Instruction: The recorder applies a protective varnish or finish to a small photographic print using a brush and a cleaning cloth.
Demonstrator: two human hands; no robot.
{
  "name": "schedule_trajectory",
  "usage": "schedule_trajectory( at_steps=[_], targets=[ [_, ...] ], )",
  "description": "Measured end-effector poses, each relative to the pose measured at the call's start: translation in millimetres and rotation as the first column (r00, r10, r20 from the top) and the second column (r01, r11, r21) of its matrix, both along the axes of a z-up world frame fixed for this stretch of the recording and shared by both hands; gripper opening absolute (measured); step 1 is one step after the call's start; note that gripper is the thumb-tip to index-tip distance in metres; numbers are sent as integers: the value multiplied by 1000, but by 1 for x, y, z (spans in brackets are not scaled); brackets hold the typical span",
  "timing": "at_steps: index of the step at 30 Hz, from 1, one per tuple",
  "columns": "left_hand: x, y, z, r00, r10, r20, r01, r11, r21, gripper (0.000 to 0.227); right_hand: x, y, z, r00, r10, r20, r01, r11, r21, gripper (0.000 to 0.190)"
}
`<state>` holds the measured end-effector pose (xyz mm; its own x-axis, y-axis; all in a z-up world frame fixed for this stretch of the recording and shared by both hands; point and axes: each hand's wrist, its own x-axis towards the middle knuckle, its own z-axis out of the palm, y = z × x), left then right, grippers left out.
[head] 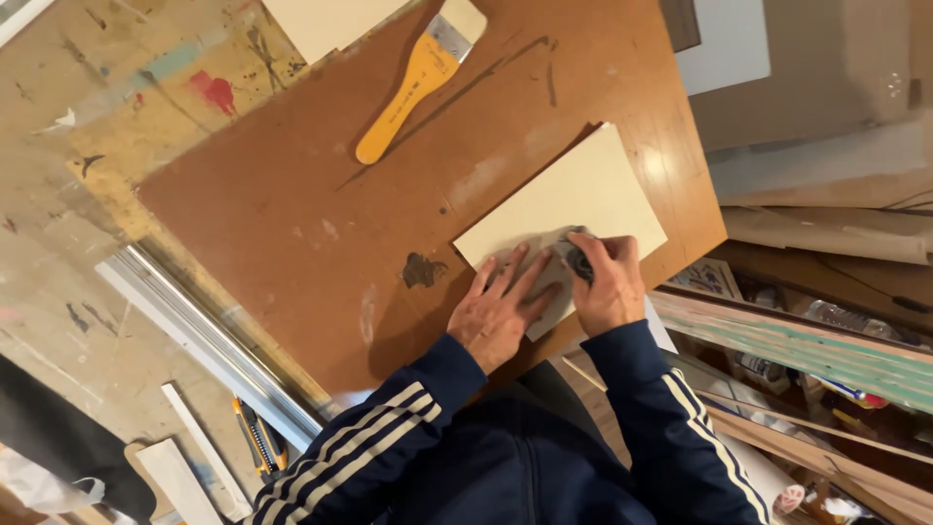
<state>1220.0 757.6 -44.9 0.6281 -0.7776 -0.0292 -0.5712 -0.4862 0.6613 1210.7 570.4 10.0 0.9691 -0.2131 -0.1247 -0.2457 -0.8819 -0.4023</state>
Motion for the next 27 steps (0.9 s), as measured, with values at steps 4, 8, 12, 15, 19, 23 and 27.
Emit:
schedule_trajectory(
  at_steps=[4, 8, 12, 15, 19, 23, 27],
  targets=[
    [1, 1, -4, 1000, -28, 8, 28, 999, 19, 60, 9, -18, -12, 1000, -19, 12, 20, 996, -83, 44],
    [0, 2, -5, 999, -14, 39, 13, 1000, 25, 58, 24, -57, -33, 997, -2, 71, 12, 991, -130, 41],
    [3, 3, -6, 999, -10, 32, 10, 1000, 7, 58, 56, -88, -27, 989, -106, 99, 125, 970, -208, 36],
    [0, 5, -1, 1000, -23, 4, 23, 1000, 14, 61, 46, -83, -16, 987, -130, 90, 145, 974, -177, 32],
    [0, 1, -10, 998, -56, -28, 56, 998, -4, 62, 24, -26, 3, 999, -30, 40, 36, 986, -162, 35],
    [5, 3, -2, 999, -39, 5, 39, 999, 7, 63, 22, -36, -14, 992, -122, 43, 125, 990, -68, 36],
    [1, 2, -4, 999, -32, 1, 32, 999, 32, 59, 47, -78, -24, 988, -65, 137, 90, 978, -187, 37]
  ],
)
